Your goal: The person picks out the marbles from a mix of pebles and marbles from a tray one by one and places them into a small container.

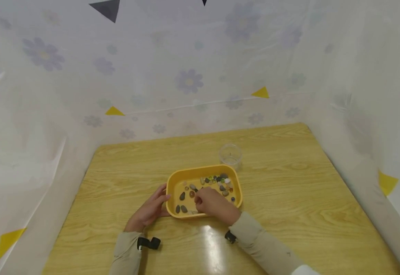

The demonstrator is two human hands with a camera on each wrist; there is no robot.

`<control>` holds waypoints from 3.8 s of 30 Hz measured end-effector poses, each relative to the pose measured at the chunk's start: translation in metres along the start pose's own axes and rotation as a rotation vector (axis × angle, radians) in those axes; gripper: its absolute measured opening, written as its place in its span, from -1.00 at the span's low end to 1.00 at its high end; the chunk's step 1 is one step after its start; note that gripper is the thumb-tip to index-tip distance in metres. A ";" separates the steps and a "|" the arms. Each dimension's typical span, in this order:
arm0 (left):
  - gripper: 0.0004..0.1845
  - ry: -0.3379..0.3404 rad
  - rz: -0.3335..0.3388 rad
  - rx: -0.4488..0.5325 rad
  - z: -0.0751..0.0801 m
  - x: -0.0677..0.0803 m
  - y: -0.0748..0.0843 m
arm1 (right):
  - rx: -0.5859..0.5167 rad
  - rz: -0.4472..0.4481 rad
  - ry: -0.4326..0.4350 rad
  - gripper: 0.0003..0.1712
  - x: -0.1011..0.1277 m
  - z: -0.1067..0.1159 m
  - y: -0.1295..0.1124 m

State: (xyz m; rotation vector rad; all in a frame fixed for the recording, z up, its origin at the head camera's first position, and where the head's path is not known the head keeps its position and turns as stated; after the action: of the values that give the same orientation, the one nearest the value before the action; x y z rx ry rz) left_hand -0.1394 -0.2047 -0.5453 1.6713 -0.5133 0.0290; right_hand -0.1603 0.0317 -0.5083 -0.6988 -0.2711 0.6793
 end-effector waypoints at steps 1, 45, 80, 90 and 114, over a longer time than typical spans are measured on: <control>-0.37 0.001 0.001 0.000 0.000 0.000 0.000 | -0.016 -0.004 0.003 -0.87 0.001 0.002 0.001; -0.38 -0.024 -0.004 0.010 0.002 -0.001 -0.001 | 0.054 -0.169 0.491 -0.78 0.018 0.120 0.075; -0.37 -0.013 0.000 -0.001 0.000 0.000 0.000 | 0.044 -0.223 0.508 -0.77 0.014 0.116 0.077; -0.37 -0.019 0.007 0.019 0.000 0.001 0.000 | 0.035 -0.159 0.463 -0.77 0.016 0.109 0.058; -0.36 -0.008 0.005 0.021 0.001 0.002 0.000 | 0.038 -0.030 0.132 -0.84 0.017 0.050 0.033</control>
State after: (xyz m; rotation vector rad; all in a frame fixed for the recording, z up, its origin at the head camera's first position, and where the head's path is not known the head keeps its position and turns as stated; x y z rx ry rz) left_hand -0.1375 -0.2067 -0.5451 1.6908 -0.5245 0.0314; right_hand -0.1855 0.0865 -0.4938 -0.6990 -0.1468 0.6057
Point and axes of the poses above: each hand's wrist, its own x-axis away from the middle knuckle, its own z-axis out of the back of the hand, y = z × x, the point moved 2 cm from there along -x, towards the middle knuckle, and after that the axes turned 1 degree about y, right-handed, at the moved point
